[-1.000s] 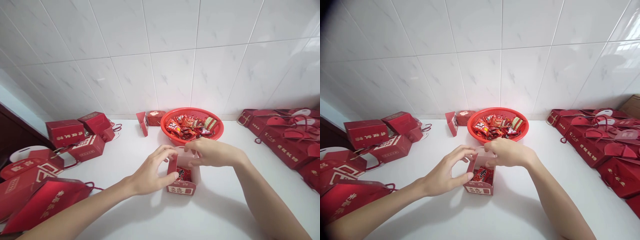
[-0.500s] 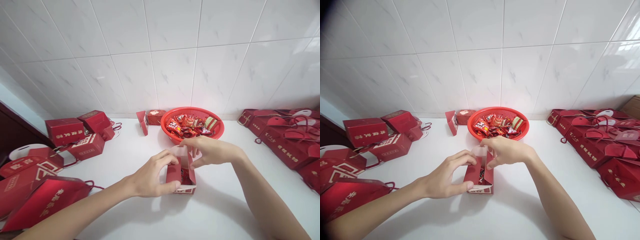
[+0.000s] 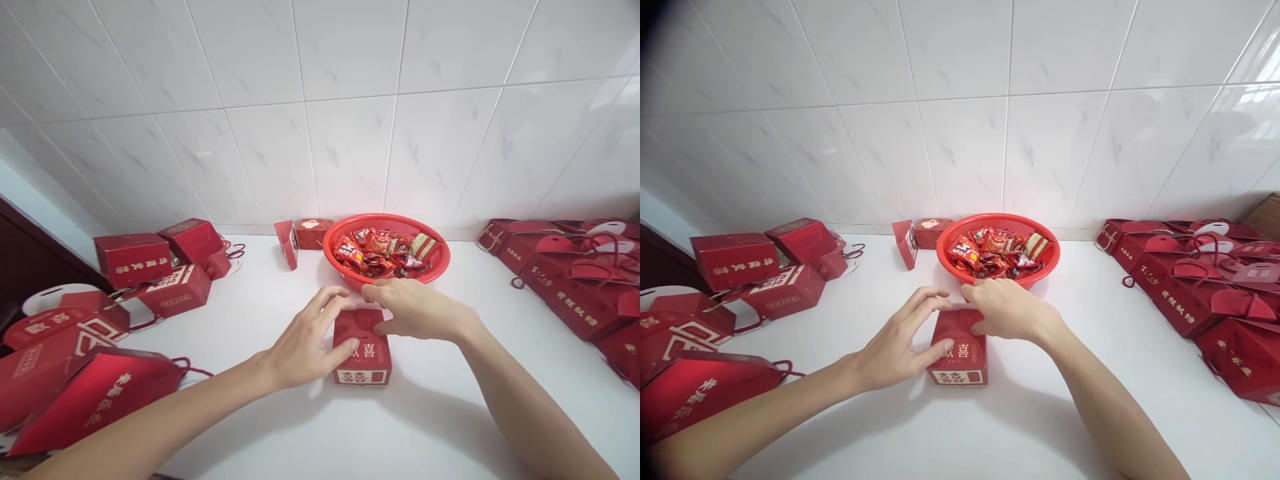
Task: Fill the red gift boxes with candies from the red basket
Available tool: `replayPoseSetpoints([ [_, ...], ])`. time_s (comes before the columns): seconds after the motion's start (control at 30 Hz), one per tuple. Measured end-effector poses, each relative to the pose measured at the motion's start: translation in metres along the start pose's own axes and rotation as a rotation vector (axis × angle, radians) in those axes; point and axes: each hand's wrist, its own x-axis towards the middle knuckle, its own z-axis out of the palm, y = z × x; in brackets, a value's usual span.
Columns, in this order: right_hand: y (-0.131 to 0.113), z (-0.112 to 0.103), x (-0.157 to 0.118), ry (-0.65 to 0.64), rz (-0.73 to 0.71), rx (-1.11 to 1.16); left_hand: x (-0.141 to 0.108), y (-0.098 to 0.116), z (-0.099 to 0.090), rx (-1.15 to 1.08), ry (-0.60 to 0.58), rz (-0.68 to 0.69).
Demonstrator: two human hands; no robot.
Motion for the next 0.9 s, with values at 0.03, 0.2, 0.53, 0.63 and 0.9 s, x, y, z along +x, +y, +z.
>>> replayPoseSetpoints([
  [0.03,0.001,-0.001,-0.001,-0.014,-0.008,0.012,0.0,-0.001,0.002,0.011,0.008,-0.021],
  [0.2,0.008,-0.006,-0.008,-0.097,-0.036,0.061,0.001,-0.007,0.006,0.007,-0.074,-0.125],
  [0.53,-0.022,0.001,-0.017,-0.093,0.073,0.051,0.001,-0.008,0.007,-0.105,-0.136,-0.185],
  [0.63,-0.05,0.016,-0.018,0.01,0.171,0.007,0.0,-0.006,0.009,-0.164,-0.119,-0.204],
  [0.9,-0.074,0.045,-0.033,0.113,0.314,-0.027,-0.011,0.013,0.012,-0.348,-0.245,-0.231],
])
